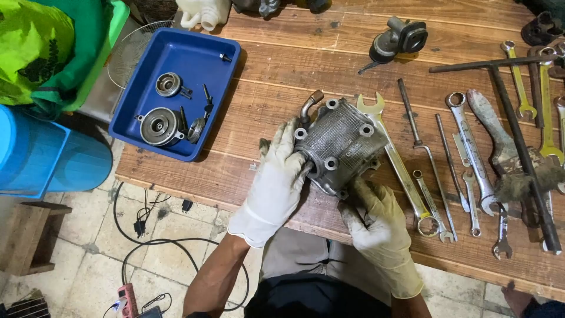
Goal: The person assembles a small engine block on a wooden workbench. They place a circular metal part into the engine casing, then use a wrench to tighten a bolt on the side of the assembly. The person rotates the engine to access different sides while working.
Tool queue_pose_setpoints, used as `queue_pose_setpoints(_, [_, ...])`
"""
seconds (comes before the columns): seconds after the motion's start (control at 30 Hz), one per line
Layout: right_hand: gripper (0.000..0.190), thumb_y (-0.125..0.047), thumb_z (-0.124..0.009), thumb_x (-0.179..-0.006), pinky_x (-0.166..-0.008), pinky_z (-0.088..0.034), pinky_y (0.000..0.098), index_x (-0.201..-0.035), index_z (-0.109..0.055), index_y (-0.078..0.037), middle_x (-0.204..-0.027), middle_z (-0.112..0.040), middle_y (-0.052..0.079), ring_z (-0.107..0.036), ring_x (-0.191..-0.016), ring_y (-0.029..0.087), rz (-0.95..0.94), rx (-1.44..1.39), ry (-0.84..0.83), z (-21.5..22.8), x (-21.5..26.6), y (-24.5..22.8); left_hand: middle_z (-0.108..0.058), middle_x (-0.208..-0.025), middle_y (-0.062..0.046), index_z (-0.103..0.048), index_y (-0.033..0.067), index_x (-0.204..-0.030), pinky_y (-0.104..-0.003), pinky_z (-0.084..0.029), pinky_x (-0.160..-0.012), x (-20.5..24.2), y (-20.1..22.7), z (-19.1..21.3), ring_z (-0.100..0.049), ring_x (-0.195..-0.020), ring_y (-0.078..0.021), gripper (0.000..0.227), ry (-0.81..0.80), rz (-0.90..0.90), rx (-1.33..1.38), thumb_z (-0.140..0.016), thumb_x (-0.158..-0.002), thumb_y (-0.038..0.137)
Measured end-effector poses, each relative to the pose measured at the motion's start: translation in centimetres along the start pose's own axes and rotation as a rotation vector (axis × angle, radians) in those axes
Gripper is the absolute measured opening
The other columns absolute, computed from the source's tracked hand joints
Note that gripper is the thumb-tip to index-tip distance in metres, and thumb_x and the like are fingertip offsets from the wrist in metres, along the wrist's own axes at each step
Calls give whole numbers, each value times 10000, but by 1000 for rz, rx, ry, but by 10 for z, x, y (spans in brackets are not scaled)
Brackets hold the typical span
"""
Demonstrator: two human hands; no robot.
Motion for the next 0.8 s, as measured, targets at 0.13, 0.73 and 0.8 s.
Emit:
queue_pose_setpoints(0.13, [628,-288,-804,-843,-844,-573,477,-1404,-611,-80,-1198,-649,185,-645,-1060,388,71,-41,89,8,-7,-11,-233,-1599,-404,-532,-89,-1059,-644,-277,-1254,0,16,1,-315,-1496,-579,160,78,-72,47,-457,-962,14])
queue_pose_setpoints(0.73, [635,-349,-812,-830,-901,-585,468,-1387,-634,-99,-1224,-663,191,-655,-1099,385,57,27,51,4,-3,-5,-281,-1640,-293,-656,-45,-1124,-503,-351,-1302,8,18,20,-324,-1565,-434,287,310,38,583,-522,-1066,202])
queue_pose_setpoints(0.8, [647,-251,-812,-838,-837,-587,459,-1415,-591,-57,-1205,-643,208,-651,-1058,386,115,-29,97,9,-5,-11,-275,-1661,-238,-661,-7,-1052,-501,-420,-1250,8,17,21,-395,-1548,-439,225,306,28,537,-549,-1070,187])
Point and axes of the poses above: each hand's wrist, its own x-axis away from the middle knuckle, its own z-axis out of the back of the hand, y = z × x, the point moved 5 cm from there along -x, towards the middle knuckle
